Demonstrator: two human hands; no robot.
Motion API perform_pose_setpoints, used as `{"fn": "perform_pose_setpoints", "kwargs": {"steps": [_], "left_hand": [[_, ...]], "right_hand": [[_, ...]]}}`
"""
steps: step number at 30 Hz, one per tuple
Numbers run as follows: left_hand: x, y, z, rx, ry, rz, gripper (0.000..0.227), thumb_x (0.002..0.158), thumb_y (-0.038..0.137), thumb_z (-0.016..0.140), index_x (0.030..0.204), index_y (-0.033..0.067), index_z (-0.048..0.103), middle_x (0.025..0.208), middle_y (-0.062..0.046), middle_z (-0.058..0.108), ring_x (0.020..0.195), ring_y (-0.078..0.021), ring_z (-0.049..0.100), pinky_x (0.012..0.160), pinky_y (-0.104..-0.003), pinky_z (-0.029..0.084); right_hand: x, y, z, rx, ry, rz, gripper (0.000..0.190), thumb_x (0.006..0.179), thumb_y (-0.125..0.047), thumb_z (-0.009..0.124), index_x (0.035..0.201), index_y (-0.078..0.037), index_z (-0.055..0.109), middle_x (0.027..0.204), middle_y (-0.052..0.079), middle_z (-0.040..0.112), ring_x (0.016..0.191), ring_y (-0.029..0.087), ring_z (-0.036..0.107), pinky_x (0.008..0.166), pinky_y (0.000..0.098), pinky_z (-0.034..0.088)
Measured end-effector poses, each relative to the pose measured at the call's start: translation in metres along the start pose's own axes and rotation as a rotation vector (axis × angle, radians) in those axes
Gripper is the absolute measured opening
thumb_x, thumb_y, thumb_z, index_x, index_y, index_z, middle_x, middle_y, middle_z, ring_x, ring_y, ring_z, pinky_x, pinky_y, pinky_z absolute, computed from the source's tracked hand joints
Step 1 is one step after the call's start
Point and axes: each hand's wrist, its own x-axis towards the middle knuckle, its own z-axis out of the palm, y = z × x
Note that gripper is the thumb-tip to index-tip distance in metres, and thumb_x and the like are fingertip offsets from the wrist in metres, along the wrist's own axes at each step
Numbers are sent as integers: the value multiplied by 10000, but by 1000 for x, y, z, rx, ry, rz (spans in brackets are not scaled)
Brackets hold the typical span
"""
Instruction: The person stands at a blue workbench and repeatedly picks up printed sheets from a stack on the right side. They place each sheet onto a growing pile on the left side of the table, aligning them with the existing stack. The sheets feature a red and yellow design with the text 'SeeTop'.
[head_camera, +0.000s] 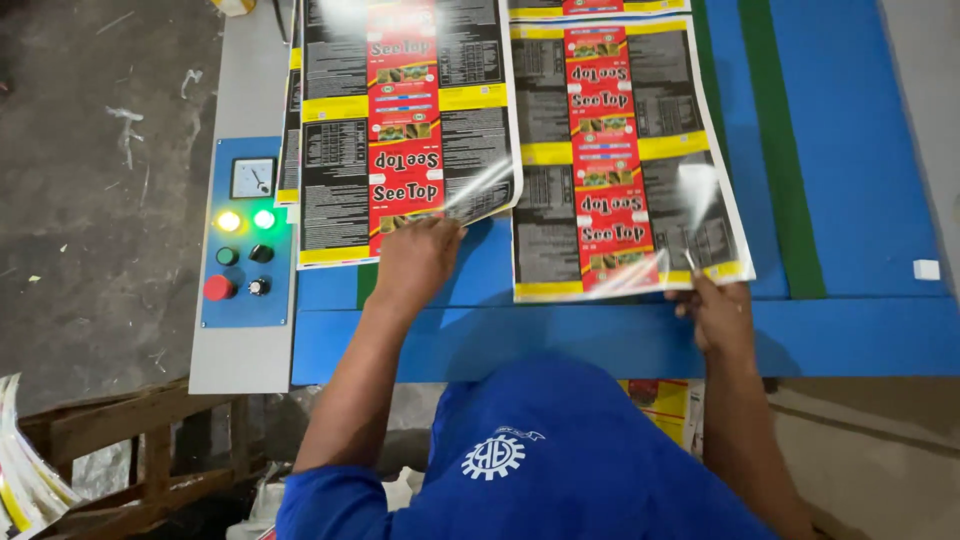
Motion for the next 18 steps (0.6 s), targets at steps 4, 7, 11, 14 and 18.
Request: {"fn": "perform_pose_setpoints", "kwargs": {"steps": [4, 7, 11, 14, 18], "left_hand": [[-1, 8, -6, -49, -65, -48, 176, 971, 231, 670, 902, 71, 695, 807, -169, 705, 728, -372, 696, 605, -502, 533], [-4, 14, -16, -50, -69, -43, 191, 985, 228, 662, 895, 60, 680, 825, -152, 707, 756, -375, 694, 650, -517, 532], [-13, 30, -26, -152, -51, -84, 138, 958, 191, 671, 969, 61, 716, 939, -146, 736, 818, -376, 706, 678, -507, 548], [-19, 48, -9, -333, -13, 15, 151, 931, 161, 679, 1036, 64, 726, 1037, -148, 742, 875, -366, 714, 720, -482, 573], [-22, 88, 29, -430, -111, 192, 147, 929, 169, 688, 1023, 63, 726, 1126, -120, 740, 974, -326, 726, 794, -439, 586]], "right_hand": [[34, -20, 23, 15, -44, 13, 211, 1086, -151, 563, 1216, 6, 614, 963, 111, 725, 741, 190, 688, 534, 303, 474], [35, -28, 33, 54, -72, 50, 247, 1093, -198, 580, 1268, -25, 598, 1009, 111, 723, 787, 183, 705, 572, 292, 498], [18, -7, 29, -6, -37, 162, 423, 1012, -184, 579, 1424, -96, 543, 1088, 129, 745, 807, 182, 709, 586, 297, 503], [-22, -17, 55, -78, -129, 212, 452, 1000, -188, 590, 1436, -73, 545, 1120, 137, 748, 825, 196, 702, 599, 308, 510], [-62, -48, 103, -233, -472, 210, 424, 945, -205, 588, 1358, -107, 562, 1123, 80, 762, 832, 192, 730, 600, 302, 540]]}}
